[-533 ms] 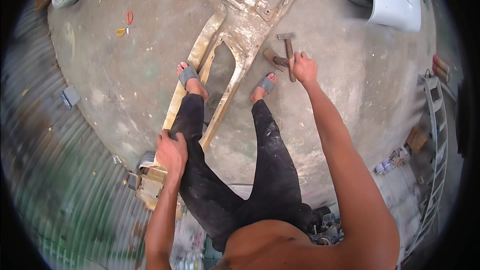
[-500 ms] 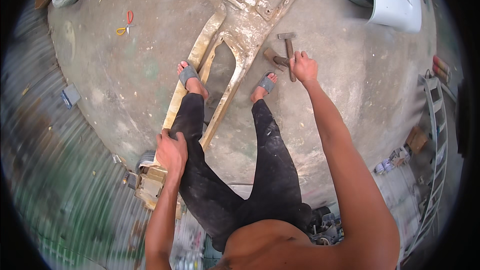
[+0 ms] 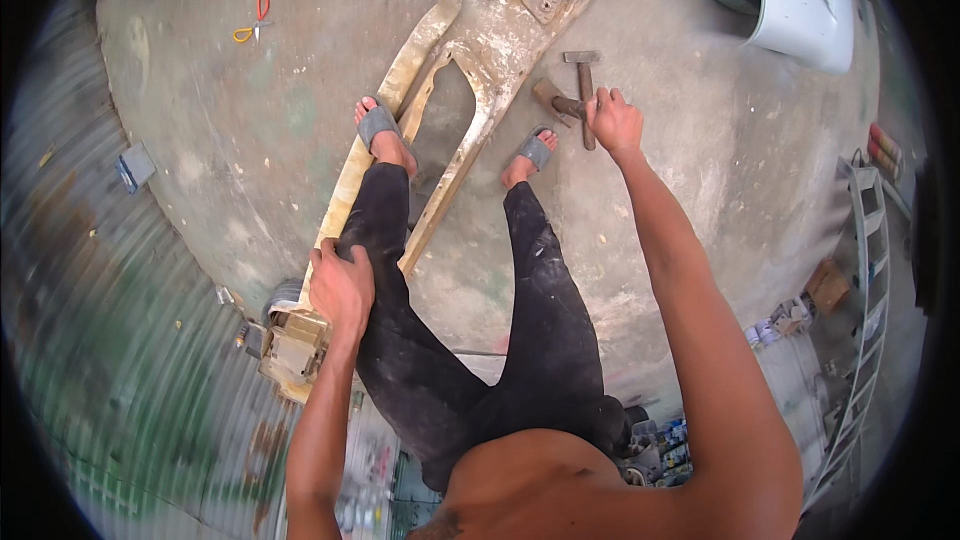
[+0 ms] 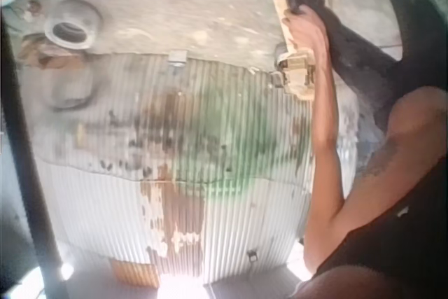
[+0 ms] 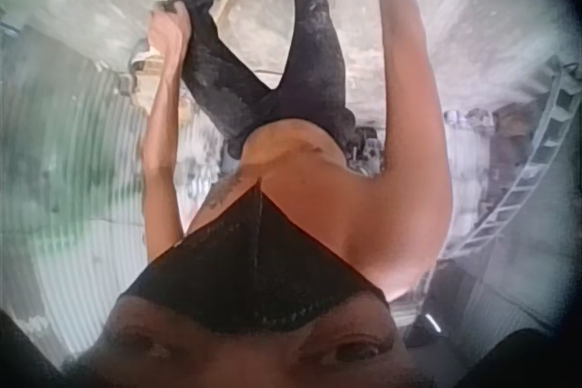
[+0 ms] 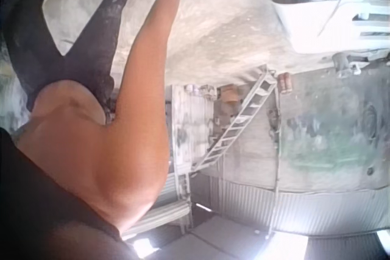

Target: The person removes a mesh grille from a car bumper using scissors, then uses a hammer to tap and adjust the bumper frame. The person handles the bumper, mesh grille, scissors, and hammer in a workshop setting.

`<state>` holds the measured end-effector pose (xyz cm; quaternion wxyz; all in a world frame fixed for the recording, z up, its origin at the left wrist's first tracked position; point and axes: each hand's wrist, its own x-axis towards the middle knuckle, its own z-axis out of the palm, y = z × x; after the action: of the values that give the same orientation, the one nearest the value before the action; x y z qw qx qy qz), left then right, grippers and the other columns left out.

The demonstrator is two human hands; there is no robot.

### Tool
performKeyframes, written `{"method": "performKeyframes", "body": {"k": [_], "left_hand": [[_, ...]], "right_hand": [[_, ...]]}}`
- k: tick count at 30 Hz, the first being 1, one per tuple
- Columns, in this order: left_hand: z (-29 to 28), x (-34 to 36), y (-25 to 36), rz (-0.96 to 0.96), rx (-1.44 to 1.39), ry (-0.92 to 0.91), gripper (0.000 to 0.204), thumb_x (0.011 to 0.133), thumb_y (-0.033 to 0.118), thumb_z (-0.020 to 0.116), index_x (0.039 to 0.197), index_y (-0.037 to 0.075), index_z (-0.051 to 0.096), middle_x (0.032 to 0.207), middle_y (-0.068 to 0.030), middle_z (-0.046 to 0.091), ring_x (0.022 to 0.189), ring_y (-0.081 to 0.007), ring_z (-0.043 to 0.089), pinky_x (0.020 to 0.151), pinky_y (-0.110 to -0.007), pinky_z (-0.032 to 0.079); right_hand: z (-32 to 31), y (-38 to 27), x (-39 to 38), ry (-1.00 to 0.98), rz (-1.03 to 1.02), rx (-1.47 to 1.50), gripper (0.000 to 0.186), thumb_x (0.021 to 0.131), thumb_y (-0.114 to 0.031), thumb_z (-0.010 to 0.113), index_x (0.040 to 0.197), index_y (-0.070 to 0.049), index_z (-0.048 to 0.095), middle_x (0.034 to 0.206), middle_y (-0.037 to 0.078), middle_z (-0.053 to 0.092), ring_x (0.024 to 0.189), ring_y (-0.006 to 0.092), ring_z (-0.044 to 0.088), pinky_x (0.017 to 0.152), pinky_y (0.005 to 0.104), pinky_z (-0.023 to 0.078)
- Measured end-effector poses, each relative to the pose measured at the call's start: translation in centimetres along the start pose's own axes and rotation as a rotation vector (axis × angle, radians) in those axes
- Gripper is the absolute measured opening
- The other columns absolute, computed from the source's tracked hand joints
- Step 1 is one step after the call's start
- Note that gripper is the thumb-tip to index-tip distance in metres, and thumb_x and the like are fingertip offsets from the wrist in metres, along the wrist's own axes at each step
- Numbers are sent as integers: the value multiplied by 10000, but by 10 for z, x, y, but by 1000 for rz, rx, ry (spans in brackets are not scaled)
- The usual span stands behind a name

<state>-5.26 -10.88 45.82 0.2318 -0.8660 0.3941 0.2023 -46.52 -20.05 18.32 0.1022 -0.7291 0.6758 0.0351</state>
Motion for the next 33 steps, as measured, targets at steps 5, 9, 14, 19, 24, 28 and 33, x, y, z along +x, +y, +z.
{"method": "performKeyframes", "body": {"k": [5, 9, 14, 19, 24, 28, 33], "left_hand": [[1, -2, -1, -23, -7, -29, 384, 874, 329, 575, 1133, 54, 638, 1121, -170, 628, 956, -402, 640, 831, -501, 484], [-5, -3, 4, -62, -13, -88, 411, 882, 341, 556, 1187, 76, 629, 1193, -162, 624, 1038, -400, 623, 891, -479, 473], [-2, -3, 2, -42, -13, -46, 397, 875, 336, 571, 1159, 66, 637, 1157, -167, 627, 1000, -399, 632, 860, -487, 480], [6, -1, -7, -8, -14, 16, 371, 862, 322, 604, 1110, 50, 647, 1085, -170, 635, 922, -396, 651, 797, -505, 495], [1, 1, -9, -38, -25, -32, 389, 870, 332, 575, 1150, 70, 640, 1146, -164, 628, 986, -399, 635, 842, -488, 487], [2, 3, -7, -52, -39, -63, 391, 873, 332, 562, 1157, 76, 642, 1167, -162, 627, 1015, -399, 629, 867, -479, 483], [4, -5, -9, -29, -61, -21, 387, 874, 328, 574, 1143, 60, 647, 1137, -167, 636, 982, -396, 641, 854, -479, 490]], "right_hand": [[-3, -5, -1, -30, 3, -26, 188, 896, -302, 595, 868, -117, 621, 813, 108, 628, 590, 361, 651, 531, 479, 531], [-9, -14, -3, -53, 16, -23, 195, 897, -309, 593, 872, -118, 626, 817, 106, 630, 593, 360, 654, 539, 481, 533], [-8, -20, -8, -13, 17, -8, 184, 896, -314, 597, 871, -136, 637, 821, 100, 635, 593, 353, 653, 529, 470, 533], [-10, -21, -7, -58, 37, -63, 175, 892, -323, 605, 869, -153, 642, 830, 85, 643, 599, 339, 654, 517, 463, 530], [-6, -14, -3, -41, 62, -15, 159, 889, -311, 602, 857, -158, 631, 824, 69, 649, 606, 329, 653, 510, 454, 530], [-2, 0, -1, -1, 55, -59, 144, 884, -295, 594, 857, -157, 628, 819, 64, 651, 605, 324, 647, 509, 445, 531], [-8, -10, 1, -104, 35, -31, 252, 935, -342, 526, 930, -112, 629, 846, 124, 648, 677, 350, 671, 592, 459, 542]]}}
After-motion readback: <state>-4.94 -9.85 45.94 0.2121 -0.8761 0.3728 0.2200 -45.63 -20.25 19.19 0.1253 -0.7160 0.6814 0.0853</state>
